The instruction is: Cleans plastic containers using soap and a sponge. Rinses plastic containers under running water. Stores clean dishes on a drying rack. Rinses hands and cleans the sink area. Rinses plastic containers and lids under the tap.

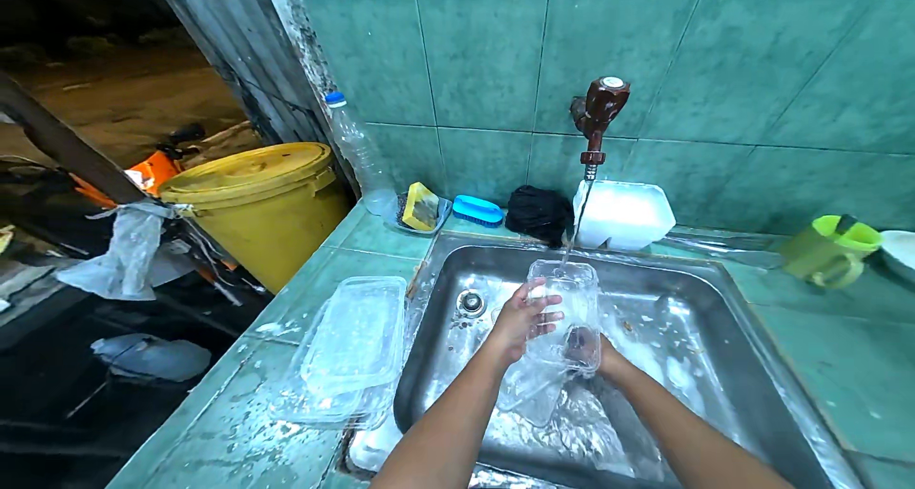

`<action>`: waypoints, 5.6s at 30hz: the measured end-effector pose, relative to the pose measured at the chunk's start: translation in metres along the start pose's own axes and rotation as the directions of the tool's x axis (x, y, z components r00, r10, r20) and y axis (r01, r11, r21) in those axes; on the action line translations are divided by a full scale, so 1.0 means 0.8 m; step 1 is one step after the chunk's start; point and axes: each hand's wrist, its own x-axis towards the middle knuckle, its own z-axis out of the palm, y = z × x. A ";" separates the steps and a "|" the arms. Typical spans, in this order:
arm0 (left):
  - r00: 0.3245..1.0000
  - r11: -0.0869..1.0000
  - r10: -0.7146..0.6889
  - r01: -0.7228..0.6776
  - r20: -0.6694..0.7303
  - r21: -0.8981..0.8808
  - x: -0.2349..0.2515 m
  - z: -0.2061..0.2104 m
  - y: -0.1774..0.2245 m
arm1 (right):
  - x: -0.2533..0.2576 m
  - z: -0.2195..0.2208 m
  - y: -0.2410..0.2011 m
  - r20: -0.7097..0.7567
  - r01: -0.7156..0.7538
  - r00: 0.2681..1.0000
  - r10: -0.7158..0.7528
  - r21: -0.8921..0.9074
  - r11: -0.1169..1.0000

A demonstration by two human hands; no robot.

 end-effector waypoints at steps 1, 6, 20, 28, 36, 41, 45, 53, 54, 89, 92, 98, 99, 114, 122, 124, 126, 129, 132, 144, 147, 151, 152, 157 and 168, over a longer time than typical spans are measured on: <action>1.000 1.000 0.017 -0.017 0.003 0.006 -0.001 0.002 0.005 | -0.003 -0.003 -0.004 -0.011 -0.029 0.999 0.031 0.117 0.993; 0.947 0.909 0.320 -0.294 -0.043 0.294 -0.032 0.003 0.061 | -0.005 -0.017 -0.035 -0.048 -0.133 0.981 0.189 0.541 0.830; 0.641 0.425 0.596 0.258 -0.483 0.867 -0.195 -0.206 0.169 | 0.025 -0.027 -0.076 -0.209 0.031 0.967 0.147 0.667 0.744; 0.638 0.228 0.623 0.405 -0.452 0.885 -0.181 -0.194 0.151 | 0.012 -0.043 -0.085 -0.204 0.016 0.969 0.140 0.616 0.787; 0.979 0.217 0.201 -0.079 0.035 0.973 -0.067 0.018 0.048 | -0.024 -0.052 -0.150 -0.238 0.187 0.971 -0.024 0.689 0.701; 0.943 0.652 0.326 -0.173 -0.067 0.738 -0.020 0.011 0.047 | -0.028 -0.069 -0.115 -0.294 0.259 0.943 -0.155 0.360 0.896; 0.956 0.892 0.270 -0.203 -0.116 0.403 0.007 -0.005 0.041 | -0.031 -0.019 -0.076 0.125 0.002 0.991 0.053 -0.404 0.915; 0.999 0.999 -0.033 0.032 0.012 0.037 0.009 0.009 0.010 | -0.055 0.053 -0.082 0.215 0.019 0.971 0.104 -0.505 0.863; 0.999 0.999 -0.041 0.040 0.024 0.029 0.005 0.011 0.008 | -0.053 0.056 -0.080 0.225 0.003 0.965 0.133 -0.519 0.855; 0.623 0.368 0.630 0.287 -0.464 0.885 -0.203 -0.207 0.164 | 0.000 -0.008 -0.059 -0.177 0.014 0.975 0.131 0.644 0.765; 0.620 0.285 0.594 0.433 -0.512 0.855 -0.207 -0.213 0.156 | -0.004 -0.004 -0.059 -0.159 -0.017 0.973 0.169 0.680 0.733; 0.704 0.239 0.669 0.101 -0.239 0.966 -0.179 -0.161 0.141 | -0.036 -0.005 -0.061 -0.152 -0.049 0.960 0.236 0.738 0.674; 0.772 0.276 0.610 0.003 -0.178 0.961 -0.166 -0.140 0.131 | -0.040 -0.006 -0.062 -0.167 -0.033 0.958 0.235 0.747 0.664; 0.998 0.995 0.048 -0.044 -0.049 0.090 0.001 0.019 0.020 | -0.092 -0.037 -0.077 -0.475 0.258 0.860 -0.189 0.085 0.962; 0.999 0.999 -0.045 0.045 -0.025 -0.017 0.013 0.008 -0.010 | -0.056 -0.046 -0.024 -0.022 -0.200 0.977 0.212 -0.433 0.879; 0.998 0.998 -0.063 0.063 -0.011 0.008 0.006 0.006 -0.008 | -0.041 -0.042 -0.022 -0.061 -0.174 0.985 0.163 -0.419 0.891; 0.998 0.997 -0.069 0.068 0.012 0.034 -0.001 0.002 -0.007 | -0.023 -0.037 -0.016 -0.096 -0.108 0.993 0.075 -0.415 0.903; 0.996 0.995 -0.085 0.085 -0.011 0.060 -0.010 -0.004 -0.004 | -0.005 -0.035 -0.020 -0.086 0.013 0.994 -0.060 -0.466 0.885; 0.995 0.993 -0.090 0.092 -0.030 0.074 -0.014 -0.006 0.000 | 0.006 -0.030 -0.032 -0.060 0.063 0.993 -0.102 -0.465 0.883; 0.960 0.923 0.278 -0.273 0.019 0.273 -0.035 -0.008 0.041 | 0.042 -0.017 -0.048 0.082 0.059 0.997 -0.013 -0.594 0.802; 0.879 0.764 0.475 -0.436 0.042 0.477 -0.074 -0.021 0.080 | 0.051 -0.030 -0.039 0.066 0.132 0.991 -0.116 -0.383 0.914; 0.692 0.582 0.693 -0.370 -0.204 0.724 -0.138 -0.070 0.139 | 0.043 -0.047 -0.029 0.055 0.120 0.991 -0.125 0.078 0.990; 0.643 0.569 0.709 -0.280 -0.289 0.773 -0.152 -0.089 0.152 | 0.038 -0.049 -0.027 0.033 0.088 0.995 -0.095 0.172 0.981; 0.510 0.492 0.677 0.222 -0.530 0.842 -0.194 -0.179 0.164 | 0.025 -0.041 -0.014 -0.098 -0.038 0.991 0.087 0.424 0.905; 0.484 0.299 0.747 0.368 -0.456 0.880 -0.189 -0.170 0.137 | -0.019 -0.065 0.006 -0.139 -0.070 0.973 0.183 0.579 0.812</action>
